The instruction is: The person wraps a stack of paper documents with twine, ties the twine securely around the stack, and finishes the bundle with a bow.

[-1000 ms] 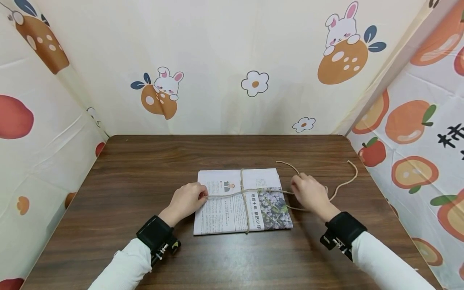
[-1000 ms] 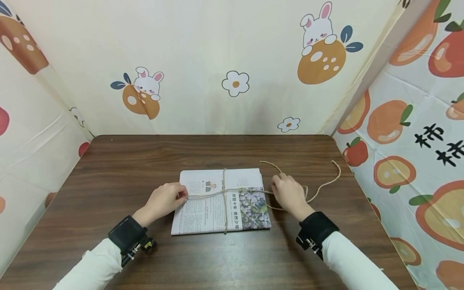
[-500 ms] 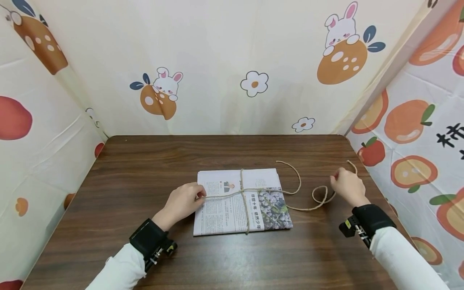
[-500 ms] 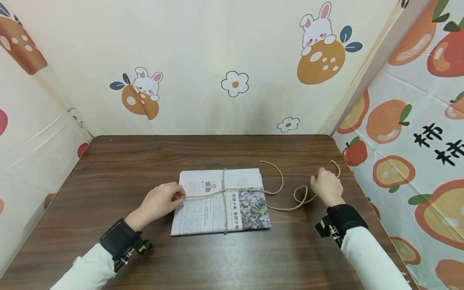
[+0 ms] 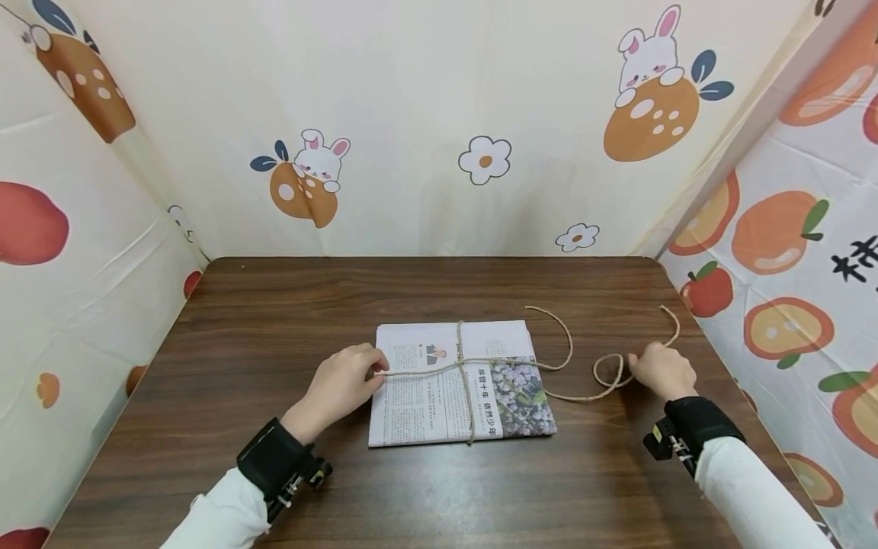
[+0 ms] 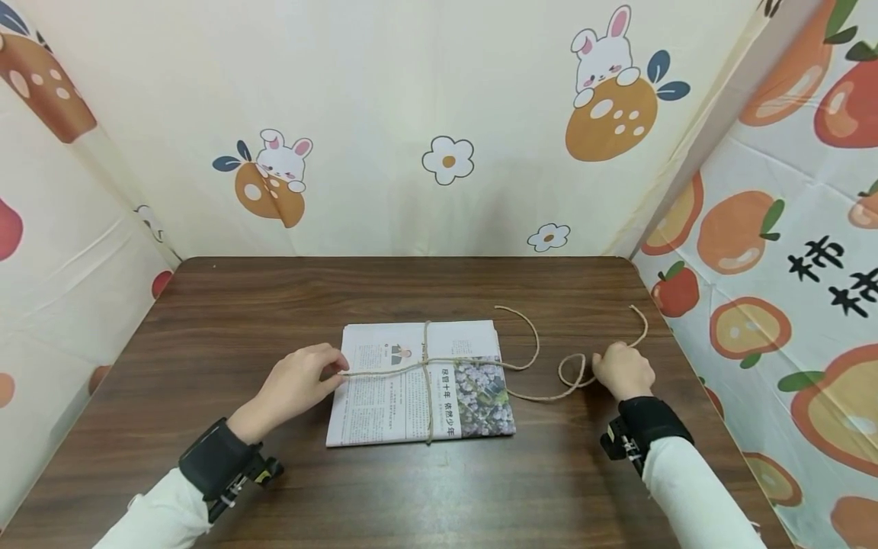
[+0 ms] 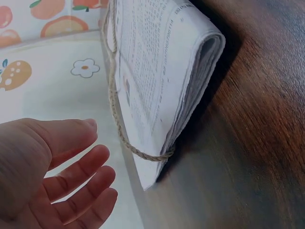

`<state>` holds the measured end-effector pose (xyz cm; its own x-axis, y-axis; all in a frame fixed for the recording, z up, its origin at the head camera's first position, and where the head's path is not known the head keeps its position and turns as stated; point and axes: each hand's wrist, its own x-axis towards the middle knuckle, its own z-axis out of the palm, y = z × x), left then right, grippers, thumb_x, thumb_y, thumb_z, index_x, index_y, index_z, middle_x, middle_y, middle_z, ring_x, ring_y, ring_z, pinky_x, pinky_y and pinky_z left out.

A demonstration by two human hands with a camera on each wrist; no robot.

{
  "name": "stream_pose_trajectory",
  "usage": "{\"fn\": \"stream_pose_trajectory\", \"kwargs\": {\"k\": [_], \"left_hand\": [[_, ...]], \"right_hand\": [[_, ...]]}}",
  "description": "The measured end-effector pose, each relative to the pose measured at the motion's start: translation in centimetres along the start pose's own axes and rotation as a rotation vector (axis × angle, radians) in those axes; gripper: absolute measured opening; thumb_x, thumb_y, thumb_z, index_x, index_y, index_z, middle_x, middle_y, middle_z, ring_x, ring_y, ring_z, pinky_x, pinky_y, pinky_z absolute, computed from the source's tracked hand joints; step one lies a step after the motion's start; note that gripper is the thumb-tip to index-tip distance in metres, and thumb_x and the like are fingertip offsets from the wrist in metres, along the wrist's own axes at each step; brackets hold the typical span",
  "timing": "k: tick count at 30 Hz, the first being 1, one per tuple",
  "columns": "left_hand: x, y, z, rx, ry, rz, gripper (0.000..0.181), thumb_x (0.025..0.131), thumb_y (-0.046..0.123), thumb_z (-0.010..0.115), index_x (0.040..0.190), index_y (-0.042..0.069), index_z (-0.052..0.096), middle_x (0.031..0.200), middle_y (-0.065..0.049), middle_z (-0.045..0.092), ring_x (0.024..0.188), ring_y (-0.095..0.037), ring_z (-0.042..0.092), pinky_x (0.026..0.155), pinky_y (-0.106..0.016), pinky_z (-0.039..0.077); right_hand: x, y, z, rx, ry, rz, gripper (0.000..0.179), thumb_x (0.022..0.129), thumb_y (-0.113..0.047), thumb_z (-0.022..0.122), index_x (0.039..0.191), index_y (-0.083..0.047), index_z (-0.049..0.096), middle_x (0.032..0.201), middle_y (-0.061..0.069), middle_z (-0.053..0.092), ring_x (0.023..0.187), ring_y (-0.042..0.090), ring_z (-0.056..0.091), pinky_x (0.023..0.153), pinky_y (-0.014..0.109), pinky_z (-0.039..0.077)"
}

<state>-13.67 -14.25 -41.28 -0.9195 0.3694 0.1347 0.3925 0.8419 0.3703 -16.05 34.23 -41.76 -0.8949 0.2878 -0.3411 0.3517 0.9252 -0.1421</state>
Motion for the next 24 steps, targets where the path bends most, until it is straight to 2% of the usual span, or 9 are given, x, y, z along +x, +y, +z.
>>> {"fn": "stream_pose_trajectory", "kwargs": {"k": [6, 10, 13, 18, 22, 24], "left_hand": [[-0.2, 0.2, -0.1, -0.019, -0.009, -0.004, 0.009, 0.077, 0.013, 0.073, 0.084, 0.015, 0.068, 0.080, 0.003, 0.060, 0.065, -0.009, 0.049, 0.058, -0.024, 0.041], [-0.3, 0.2, -0.1, -0.020, -0.007, -0.006, 0.008, 0.077, 0.014, 0.073, 0.083, 0.016, 0.067, 0.079, 0.003, 0.060, 0.065, -0.009, 0.048, 0.057, -0.023, 0.041], [-0.4, 0.2, -0.2, -0.019, 0.001, 0.002, 0.008, 0.077, 0.014, 0.073, 0.082, 0.016, 0.067, 0.079, 0.003, 0.060, 0.064, -0.008, 0.049, 0.057, -0.023, 0.041], [-0.6, 0.1, -0.3, -0.018, 0.010, 0.007, 0.008, 0.077, 0.014, 0.073, 0.082, 0.015, 0.067, 0.078, 0.003, 0.061, 0.066, -0.009, 0.053, 0.057, -0.024, 0.043], [-0.6, 0.2, -0.4, -0.022, 0.004, 0.003, 0.008, 0.077, 0.014, 0.073, 0.082, 0.015, 0.067, 0.078, 0.003, 0.060, 0.068, -0.011, 0.055, 0.057, -0.026, 0.043], [-0.6, 0.2, -0.3, -0.022, -0.002, 0.001, 0.008, 0.077, 0.014, 0.073, 0.082, 0.015, 0.067, 0.078, 0.004, 0.060, 0.068, -0.011, 0.054, 0.057, -0.025, 0.043]], "right_hand": [[0.1, 0.3, 0.5, 0.018, -0.046, 0.010, 0.036, 0.092, -0.027, 0.041, 0.063, -0.008, 0.052, 0.070, 0.017, 0.050, 0.064, 0.031, 0.050, 0.051, 0.039, 0.040], [0.0, 0.7, 0.5, 0.061, -0.041, 0.000, 0.029, 0.089, -0.021, 0.042, 0.064, -0.009, 0.050, 0.069, 0.013, 0.049, 0.064, 0.031, 0.049, 0.051, 0.038, 0.038], [-0.2, 0.9, 0.2, 0.101, 0.001, -0.016, 0.026, 0.089, -0.018, 0.041, 0.064, -0.009, 0.046, 0.066, 0.011, 0.048, 0.061, 0.029, 0.048, 0.050, 0.036, 0.036], [-0.2, 1.1, -1.0, 0.148, 0.195, -0.082, 0.020, 0.087, -0.017, 0.044, 0.073, -0.004, 0.049, 0.063, 0.013, 0.051, 0.056, 0.028, 0.049, 0.045, 0.036, 0.034], [-0.5, 0.7, -2.6, 0.170, 0.381, -0.143, 0.019, 0.086, -0.015, 0.049, 0.087, 0.003, 0.054, 0.073, 0.021, 0.058, 0.061, 0.034, 0.055, 0.046, 0.040, 0.037], [-0.6, 0.5, -3.4, 0.180, 0.481, -0.198, 0.018, 0.086, -0.012, 0.051, 0.087, 0.005, 0.054, 0.074, 0.023, 0.059, 0.060, 0.034, 0.055, 0.047, 0.039, 0.037]]}}
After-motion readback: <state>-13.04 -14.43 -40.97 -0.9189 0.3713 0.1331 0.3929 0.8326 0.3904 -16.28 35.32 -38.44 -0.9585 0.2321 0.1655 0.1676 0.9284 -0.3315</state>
